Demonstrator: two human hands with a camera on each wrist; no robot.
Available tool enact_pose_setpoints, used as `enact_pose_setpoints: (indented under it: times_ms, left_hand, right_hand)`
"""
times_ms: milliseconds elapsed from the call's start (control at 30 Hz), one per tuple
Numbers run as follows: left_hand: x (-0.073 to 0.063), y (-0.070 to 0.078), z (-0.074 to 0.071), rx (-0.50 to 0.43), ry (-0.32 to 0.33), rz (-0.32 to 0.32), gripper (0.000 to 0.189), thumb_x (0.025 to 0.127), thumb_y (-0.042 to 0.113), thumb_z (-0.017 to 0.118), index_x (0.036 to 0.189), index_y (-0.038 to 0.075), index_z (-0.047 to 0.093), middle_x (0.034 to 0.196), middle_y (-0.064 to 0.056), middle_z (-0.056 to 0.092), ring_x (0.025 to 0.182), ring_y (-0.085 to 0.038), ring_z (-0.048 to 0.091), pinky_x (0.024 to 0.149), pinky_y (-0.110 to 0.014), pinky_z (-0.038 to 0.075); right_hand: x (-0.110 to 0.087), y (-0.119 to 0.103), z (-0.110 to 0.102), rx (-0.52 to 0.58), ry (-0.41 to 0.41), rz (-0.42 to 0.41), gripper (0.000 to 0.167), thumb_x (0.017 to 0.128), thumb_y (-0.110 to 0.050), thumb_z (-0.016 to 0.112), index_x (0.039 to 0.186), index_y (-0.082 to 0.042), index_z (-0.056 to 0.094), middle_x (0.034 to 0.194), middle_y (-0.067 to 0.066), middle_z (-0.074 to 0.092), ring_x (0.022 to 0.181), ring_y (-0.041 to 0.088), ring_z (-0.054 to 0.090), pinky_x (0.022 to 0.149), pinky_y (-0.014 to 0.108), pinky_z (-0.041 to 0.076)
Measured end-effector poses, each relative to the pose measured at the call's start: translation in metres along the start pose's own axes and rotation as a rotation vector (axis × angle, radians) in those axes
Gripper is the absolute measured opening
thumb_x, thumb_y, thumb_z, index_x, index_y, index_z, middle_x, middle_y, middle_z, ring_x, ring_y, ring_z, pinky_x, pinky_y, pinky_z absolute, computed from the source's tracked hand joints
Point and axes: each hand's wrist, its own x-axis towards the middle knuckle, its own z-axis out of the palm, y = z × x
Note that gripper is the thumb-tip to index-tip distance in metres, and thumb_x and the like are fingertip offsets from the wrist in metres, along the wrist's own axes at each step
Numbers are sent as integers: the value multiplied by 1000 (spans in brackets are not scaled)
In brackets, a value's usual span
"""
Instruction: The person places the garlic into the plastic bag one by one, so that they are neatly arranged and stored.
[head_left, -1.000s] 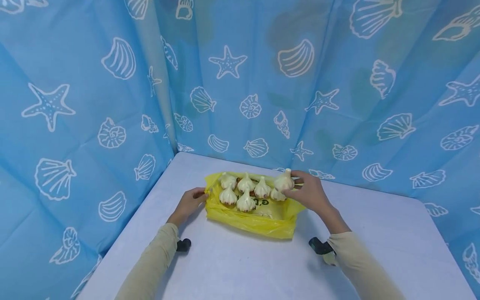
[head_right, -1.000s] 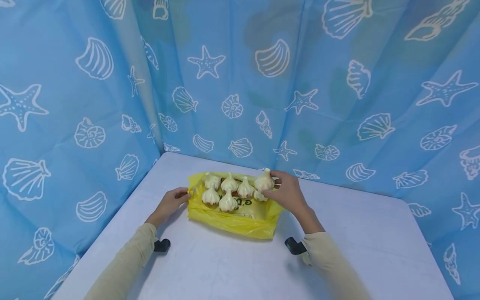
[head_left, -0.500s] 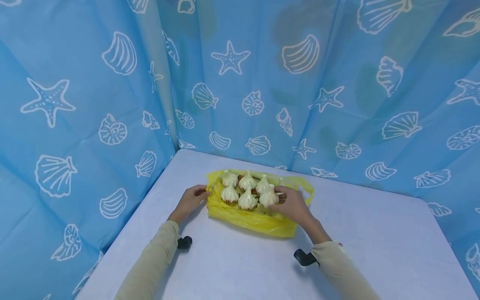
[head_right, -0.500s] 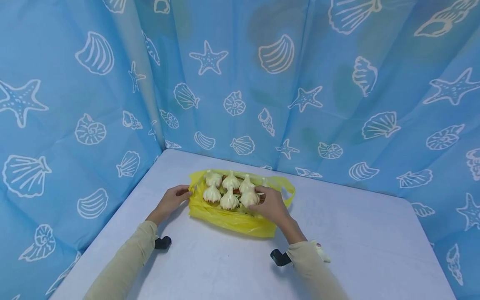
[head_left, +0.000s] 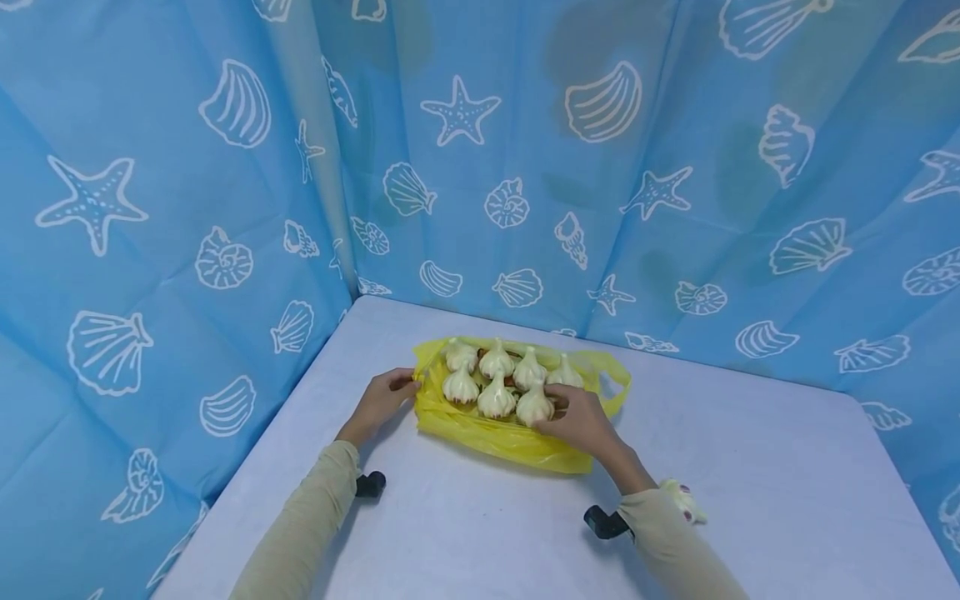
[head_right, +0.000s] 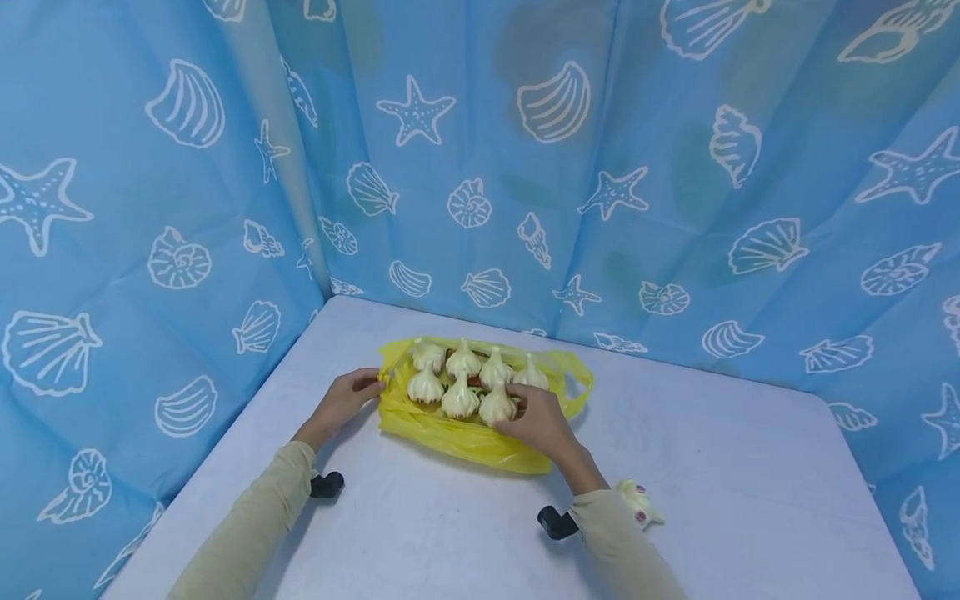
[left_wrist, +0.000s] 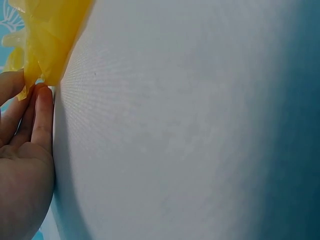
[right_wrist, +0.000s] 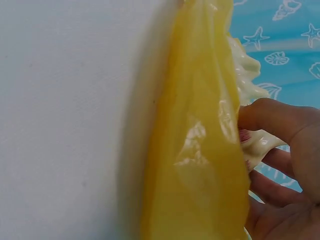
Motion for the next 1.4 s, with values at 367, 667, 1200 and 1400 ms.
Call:
enact_pose_setpoints:
  times_ms: [367, 667, 1200, 1400]
  left_hand:
    - [-1, 3, 1, 2, 0, -4, 36, 95, 29, 63, 126, 13, 62, 125, -7, 61, 117, -25, 53, 103, -43, 44]
    - [1, 4, 1, 0, 4, 6, 35, 95, 29, 63, 126, 12, 62, 123, -7, 61, 115, -25, 53, 102, -43, 45]
    - [2, 3, 1, -5, 1, 0, 35, 95, 27, 63, 127, 11, 62, 122, -7, 61, 114, -25, 54, 101, -42, 45]
    - [1, 2, 1, 9, 2, -18, 37, 95, 29, 63, 128, 11, 61, 125, -8, 60, 116, -25, 53, 103, -44, 43]
  right_hand:
    - [-2, 4, 4, 5, -20, 18, 63, 75, -22, 85, 129, -1, 60, 121, 12, 64, 99, 23, 64, 83, 38, 56]
    - [-2, 5, 2, 0, -25, -21, 65, 77, -23, 84, 132, -1, 58, 125, 14, 62, 102, 26, 64, 85, 39, 55]
    - [-4, -1, -19, 0, -32, 2, 66, 78, -27, 83, 134, -6, 56, 130, 14, 60, 111, 31, 61, 89, 43, 54]
    - [-20, -4, -52, -17, -13, -15, 61, 81, -24, 79, 134, -3, 55, 130, 17, 58, 114, 36, 59, 88, 46, 53]
